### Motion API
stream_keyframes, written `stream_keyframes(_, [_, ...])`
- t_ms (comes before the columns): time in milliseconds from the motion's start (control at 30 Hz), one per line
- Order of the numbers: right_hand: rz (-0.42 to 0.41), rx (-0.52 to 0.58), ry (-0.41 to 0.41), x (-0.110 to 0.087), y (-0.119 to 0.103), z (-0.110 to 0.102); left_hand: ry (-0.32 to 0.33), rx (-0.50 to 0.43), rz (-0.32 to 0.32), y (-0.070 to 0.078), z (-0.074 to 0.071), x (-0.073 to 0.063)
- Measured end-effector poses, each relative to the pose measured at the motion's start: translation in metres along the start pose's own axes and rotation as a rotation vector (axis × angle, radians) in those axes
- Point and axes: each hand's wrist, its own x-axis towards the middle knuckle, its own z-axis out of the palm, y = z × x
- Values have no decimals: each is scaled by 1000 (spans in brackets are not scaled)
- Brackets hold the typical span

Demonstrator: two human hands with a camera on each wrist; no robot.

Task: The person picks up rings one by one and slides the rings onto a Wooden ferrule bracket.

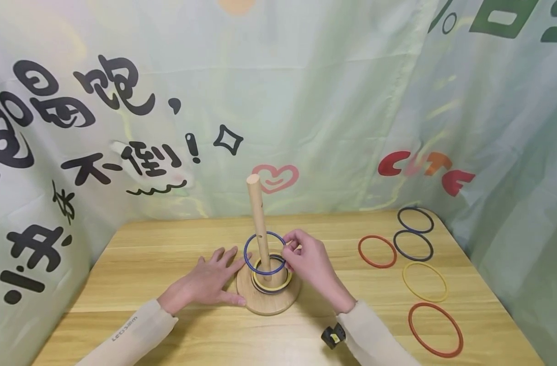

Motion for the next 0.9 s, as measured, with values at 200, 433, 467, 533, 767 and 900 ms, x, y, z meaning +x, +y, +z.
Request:
stream_keyframes(200, [42,-29,-18,-2,19,6,2,11,3,-1,1,0])
stream_keyframes(433, [66,-49,-15,-6,34,10,3,16,16,-1,0,0])
stream_keyframes(467, [68,-54,-14,-6,35,10,3,20,17,-1,0,1])
stream_keyframes(533, [70,-60,-12,-7,38,11,4,28,21,-2,0,1])
stream_keyframes(767, [73,-69,-9,-10,44,12,6,23,17,-2,1,1])
stream_keyframes(900, [87,-87,-7,-9,47,12,4,24,13,-2,1,1])
